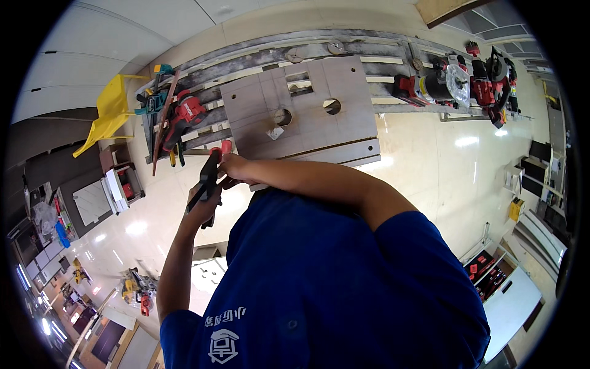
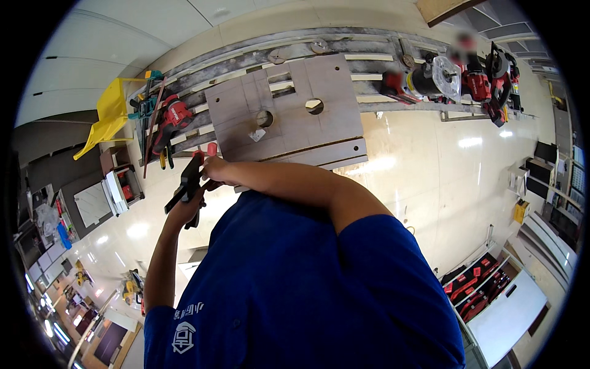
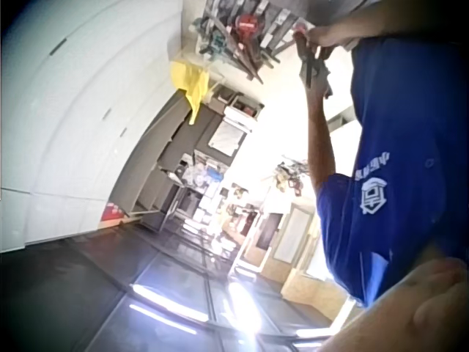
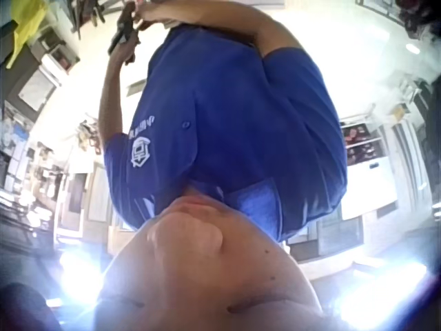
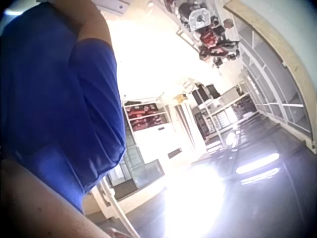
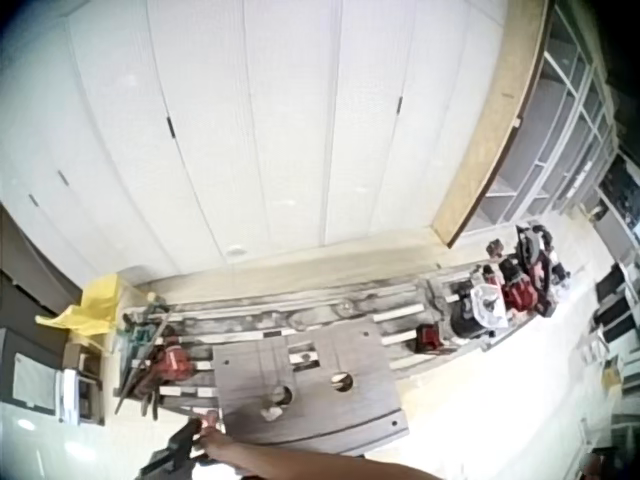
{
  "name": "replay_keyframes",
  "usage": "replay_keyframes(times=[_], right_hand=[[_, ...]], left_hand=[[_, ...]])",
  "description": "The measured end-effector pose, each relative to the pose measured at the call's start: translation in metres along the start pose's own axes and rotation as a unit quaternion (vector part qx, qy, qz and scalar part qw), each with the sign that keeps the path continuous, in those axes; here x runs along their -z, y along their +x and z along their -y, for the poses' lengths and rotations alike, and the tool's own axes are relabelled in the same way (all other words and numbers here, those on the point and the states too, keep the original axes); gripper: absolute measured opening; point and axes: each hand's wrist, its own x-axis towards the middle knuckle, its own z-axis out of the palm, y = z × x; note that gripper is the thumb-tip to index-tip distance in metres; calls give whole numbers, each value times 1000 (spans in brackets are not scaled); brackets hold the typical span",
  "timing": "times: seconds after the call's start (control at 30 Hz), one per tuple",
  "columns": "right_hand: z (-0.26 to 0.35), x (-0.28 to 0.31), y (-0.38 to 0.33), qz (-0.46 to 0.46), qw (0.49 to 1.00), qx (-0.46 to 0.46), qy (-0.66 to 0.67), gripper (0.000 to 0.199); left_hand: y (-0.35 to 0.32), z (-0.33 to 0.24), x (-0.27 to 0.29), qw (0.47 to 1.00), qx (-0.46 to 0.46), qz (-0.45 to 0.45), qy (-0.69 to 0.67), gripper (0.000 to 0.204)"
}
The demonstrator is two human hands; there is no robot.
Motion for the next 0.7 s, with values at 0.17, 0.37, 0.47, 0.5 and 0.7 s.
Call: replay_keyframes(times=[0.17, 0.37, 0.47, 0.5, 0.7], right_hand=[[2, 0, -3, -49, 998, 27, -10, 34], [1, 10, 4, -105, 992, 46, 59, 45], [12, 11, -14, -115, 992, 34, 38, 42], [20, 14, -31, -111, 993, 44, 8, 40], [12, 68, -97, -103, 991, 81, 33, 30]], left_hand=[[28, -3, -4, 999, -29, 36, 22, 21], [57, -3, -6, 997, -56, 53, -14, 19], [65, -15, -6, 997, -22, 57, -40, 17], [70, -12, -7, 998, -4, 55, -9, 18], [83, -4, -13, 998, 15, 56, 28, 22]])
